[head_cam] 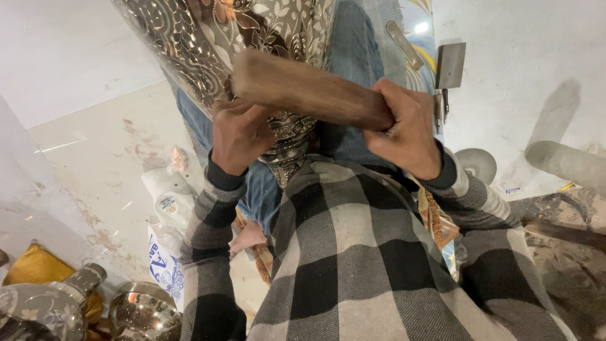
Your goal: The person sits on the floor with a large engraved brass vase held between their legs. They hold a small punch against the vase surface with one hand and strike it with a wooden mallet held in the other hand, working repeatedly across the decorated surface of the vessel.
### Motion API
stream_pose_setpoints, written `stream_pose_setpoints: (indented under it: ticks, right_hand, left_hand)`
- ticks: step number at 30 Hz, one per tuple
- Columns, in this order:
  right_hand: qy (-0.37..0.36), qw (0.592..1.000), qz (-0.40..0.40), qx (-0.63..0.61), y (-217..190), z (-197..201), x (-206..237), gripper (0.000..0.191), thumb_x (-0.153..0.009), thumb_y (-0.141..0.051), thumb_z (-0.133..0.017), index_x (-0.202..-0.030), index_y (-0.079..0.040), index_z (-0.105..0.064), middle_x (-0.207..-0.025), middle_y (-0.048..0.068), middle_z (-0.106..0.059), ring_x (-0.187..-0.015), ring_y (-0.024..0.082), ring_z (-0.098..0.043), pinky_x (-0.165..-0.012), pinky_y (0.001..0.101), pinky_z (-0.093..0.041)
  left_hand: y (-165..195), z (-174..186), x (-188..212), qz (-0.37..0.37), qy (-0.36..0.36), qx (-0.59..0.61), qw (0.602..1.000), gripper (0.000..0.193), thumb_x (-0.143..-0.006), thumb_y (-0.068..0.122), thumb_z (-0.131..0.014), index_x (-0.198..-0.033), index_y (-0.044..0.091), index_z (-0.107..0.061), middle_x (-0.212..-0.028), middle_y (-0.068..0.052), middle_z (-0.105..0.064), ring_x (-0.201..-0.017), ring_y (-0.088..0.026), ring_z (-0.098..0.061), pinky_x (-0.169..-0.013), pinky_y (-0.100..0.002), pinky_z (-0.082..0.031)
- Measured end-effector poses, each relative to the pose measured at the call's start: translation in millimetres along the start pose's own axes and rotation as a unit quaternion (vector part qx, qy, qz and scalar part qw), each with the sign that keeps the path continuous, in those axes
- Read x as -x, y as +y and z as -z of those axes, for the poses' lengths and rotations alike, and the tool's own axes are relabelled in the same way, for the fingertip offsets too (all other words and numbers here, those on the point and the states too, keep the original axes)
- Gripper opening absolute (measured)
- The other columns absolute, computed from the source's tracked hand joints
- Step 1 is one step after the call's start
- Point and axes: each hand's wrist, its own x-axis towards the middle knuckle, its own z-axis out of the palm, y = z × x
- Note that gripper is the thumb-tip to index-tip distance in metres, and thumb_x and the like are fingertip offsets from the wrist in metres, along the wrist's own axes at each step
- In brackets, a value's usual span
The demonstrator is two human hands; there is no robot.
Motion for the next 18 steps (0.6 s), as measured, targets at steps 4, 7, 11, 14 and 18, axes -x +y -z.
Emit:
stream_pose_setpoints:
  ticks: [4, 7, 11, 14, 18]
  right_hand:
    - [0.029, 0.998, 0.021, 0.057, 0, -6, 2, 0.030, -0.069, -0.011, -0.070, -0.094, -0.002, -0.057, -0.071, 0.011, -0.053, -0.059, 0.025, -0.051, -0.057, 0.0396, -0.039]
    - [0.035, 0.999, 0.018, 0.027, 2, -4, -2, 0.027, -0.072, -0.010, -0.071, -0.092, 0.000, -0.056, -0.070, 0.011, -0.051, -0.059, 0.024, -0.052, -0.058, 0.0386, -0.039]
    - [0.027, 0.999, 0.011, 0.022, 4, 6, -10, 0.024, -0.076, -0.009, -0.073, -0.097, -0.001, -0.062, -0.071, 0.010, -0.057, -0.059, 0.022, -0.056, -0.059, 0.0363, -0.040]
    - [0.030, 0.985, -0.017, -0.168, -1, 10, -13, 0.018, -0.088, -0.009, -0.075, -0.099, -0.002, -0.063, -0.073, 0.009, -0.059, -0.058, 0.016, -0.055, -0.057, 0.0313, -0.042]
    - [0.007, 0.998, 0.056, -0.026, -7, 20, -22, 0.027, -0.081, -0.008, -0.075, -0.102, 0.001, -0.060, -0.074, 0.010, -0.057, -0.063, 0.016, -0.055, -0.062, 0.0292, -0.044]
  left_hand:
    - [2, 4, -3, 0.007, -0.021, -0.015, 1.000, 0.042, -0.070, -0.004, -0.066, -0.110, 0.008, -0.071, -0.081, -0.007, -0.072, -0.062, -0.020, -0.067, -0.057, -0.036, -0.053]
    - [4, 5, -8, 0.000, -0.003, -0.002, 1.000, 0.055, -0.069, -0.007, -0.066, -0.122, 0.005, -0.073, -0.081, -0.008, -0.074, -0.057, -0.018, -0.065, -0.051, -0.033, -0.050]
    - [11, -2, -7, 0.013, 0.084, 0.010, 0.996, 0.057, -0.078, -0.012, -0.059, -0.131, 0.009, -0.070, -0.092, -0.007, -0.076, -0.069, -0.015, -0.070, -0.059, -0.029, -0.054]
    - [12, -4, -3, 0.040, 0.100, 0.011, 0.994, 0.056, -0.078, -0.014, -0.058, -0.129, 0.006, -0.070, -0.086, -0.007, -0.076, -0.063, -0.015, -0.068, -0.057, -0.030, -0.052]
    - [9, -6, -2, 0.044, 0.104, 0.010, 0.994, 0.059, -0.071, -0.015, -0.057, -0.126, 0.004, -0.072, -0.079, -0.011, -0.072, -0.059, -0.020, -0.065, -0.058, -0.034, -0.052]
